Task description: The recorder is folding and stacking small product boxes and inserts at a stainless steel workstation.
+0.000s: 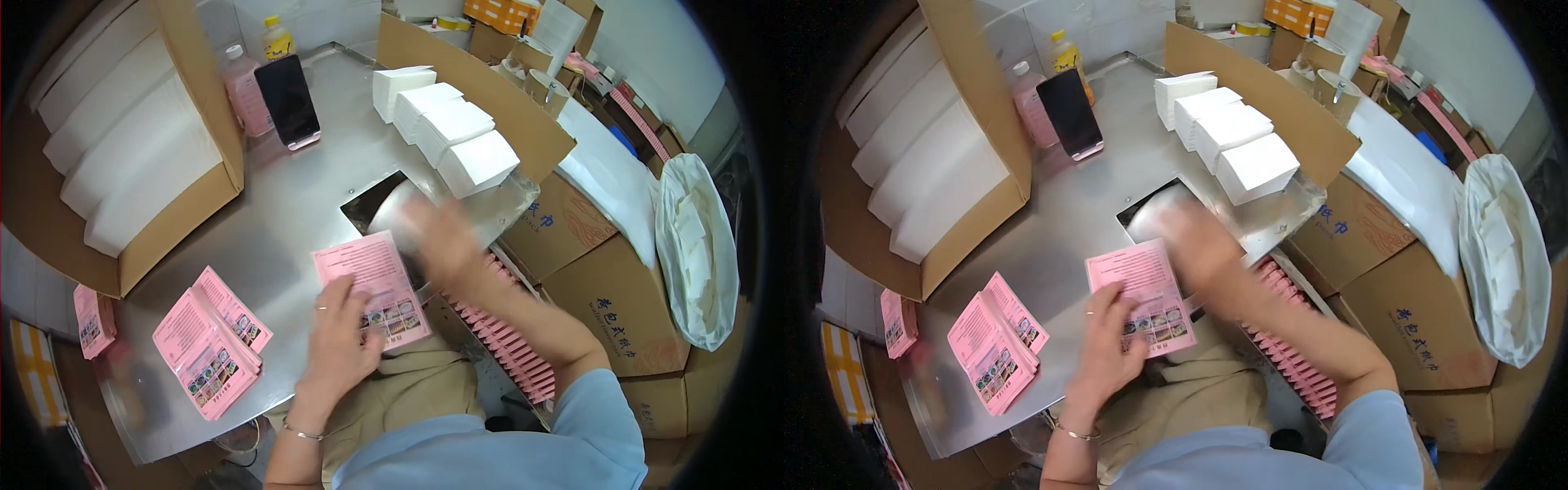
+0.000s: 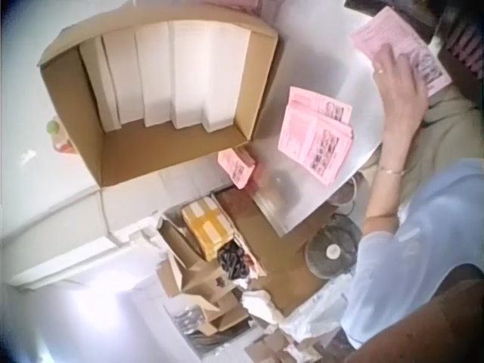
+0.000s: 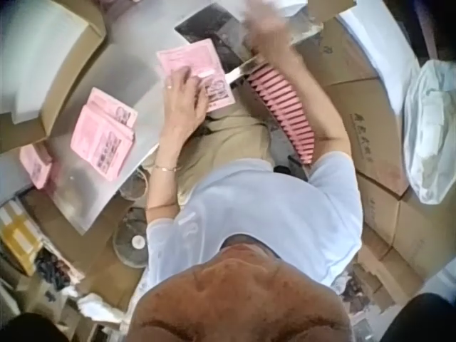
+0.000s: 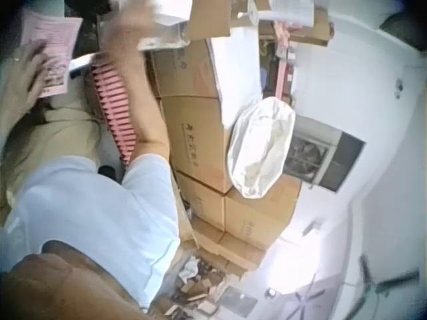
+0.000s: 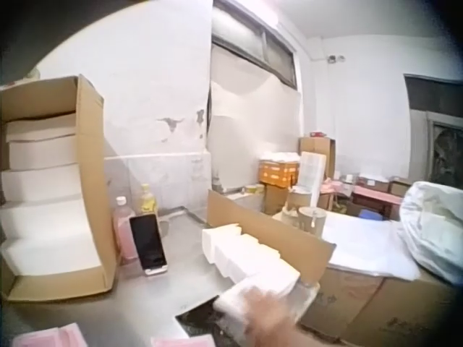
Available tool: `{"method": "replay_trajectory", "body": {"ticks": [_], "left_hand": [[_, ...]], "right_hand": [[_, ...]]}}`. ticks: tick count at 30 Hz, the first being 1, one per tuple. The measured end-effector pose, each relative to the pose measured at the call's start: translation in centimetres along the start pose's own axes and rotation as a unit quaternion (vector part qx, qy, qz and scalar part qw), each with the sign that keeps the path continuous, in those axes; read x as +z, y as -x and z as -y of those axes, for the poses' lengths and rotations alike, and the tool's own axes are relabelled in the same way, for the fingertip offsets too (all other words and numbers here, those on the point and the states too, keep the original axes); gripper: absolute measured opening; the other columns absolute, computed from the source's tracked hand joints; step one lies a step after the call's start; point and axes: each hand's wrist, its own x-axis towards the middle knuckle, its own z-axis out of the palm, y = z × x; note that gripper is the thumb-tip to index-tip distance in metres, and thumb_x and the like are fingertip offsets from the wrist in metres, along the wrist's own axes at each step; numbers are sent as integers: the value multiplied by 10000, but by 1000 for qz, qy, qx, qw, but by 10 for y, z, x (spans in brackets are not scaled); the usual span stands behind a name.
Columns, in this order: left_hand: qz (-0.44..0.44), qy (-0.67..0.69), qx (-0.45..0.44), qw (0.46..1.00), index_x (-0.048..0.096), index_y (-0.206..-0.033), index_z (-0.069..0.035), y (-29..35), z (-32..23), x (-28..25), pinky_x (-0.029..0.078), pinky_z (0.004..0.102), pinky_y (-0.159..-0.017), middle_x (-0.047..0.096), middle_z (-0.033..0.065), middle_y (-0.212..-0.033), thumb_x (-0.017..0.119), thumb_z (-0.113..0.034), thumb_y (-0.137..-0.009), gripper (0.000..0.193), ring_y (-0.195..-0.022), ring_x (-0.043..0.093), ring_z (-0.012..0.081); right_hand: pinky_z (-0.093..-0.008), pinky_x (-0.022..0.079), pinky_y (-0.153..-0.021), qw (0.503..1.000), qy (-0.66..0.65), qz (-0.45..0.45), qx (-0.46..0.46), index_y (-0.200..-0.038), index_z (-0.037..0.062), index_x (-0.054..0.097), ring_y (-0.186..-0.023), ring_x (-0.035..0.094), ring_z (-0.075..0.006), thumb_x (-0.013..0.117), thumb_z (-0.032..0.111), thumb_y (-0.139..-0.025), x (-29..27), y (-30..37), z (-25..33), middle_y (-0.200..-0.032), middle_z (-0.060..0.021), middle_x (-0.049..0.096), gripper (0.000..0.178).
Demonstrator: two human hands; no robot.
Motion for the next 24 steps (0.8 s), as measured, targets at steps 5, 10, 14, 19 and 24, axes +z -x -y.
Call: {"method": "replay_trajectory", "body": {"ticks": [5,10,14,19,24], "left_hand": [[25,-124,-88,988,551,-1355,-16,-5,3,-9,353,568,-1025,379,257,-1543,781,-366,-703,775,-1336,424,471],[-68,-137,-125,980,453,-1434,-41,-13,1,0,210,670,-1110,258,253,-1615,779,-360,-723,845,-1430,275,520],[26,-206,-130,970,615,-1306,-128,-1,-2,-8,323,551,-952,411,224,-1475,745,-418,-784,612,-1278,408,444],[-8,-218,-130,967,664,-1226,-144,-15,-13,-3,339,488,-892,524,162,-1310,735,-430,-808,511,-1142,475,389],[4,-209,-38,977,665,-1168,-96,-16,-9,-9,418,535,-869,559,193,-1220,749,-324,-799,442,-1041,517,389]], "right_hand": [[-697,238,-1151,991,-17,109,-81,-1131,25,676,-1093,626,-324,650,191,-858,35,11,63,-1077,-150,616,320],[-583,359,-1085,971,33,212,-103,-995,3,665,-852,639,-330,649,120,-782,46,-30,79,-914,-133,632,243],[-477,479,-869,995,75,29,64,-1054,-2,635,-887,606,-360,688,73,-734,-13,-17,8,-985,-163,613,333],[-472,422,-870,942,281,-11,184,-1144,-5,658,-950,542,-316,718,196,-844,-33,-2,-82,-912,-135,578,366],[-481,437,-841,951,197,-8,237,-1126,45,687,-936,549,-324,697,132,-844,-32,1,-96,-892,-131,574,296]]}}
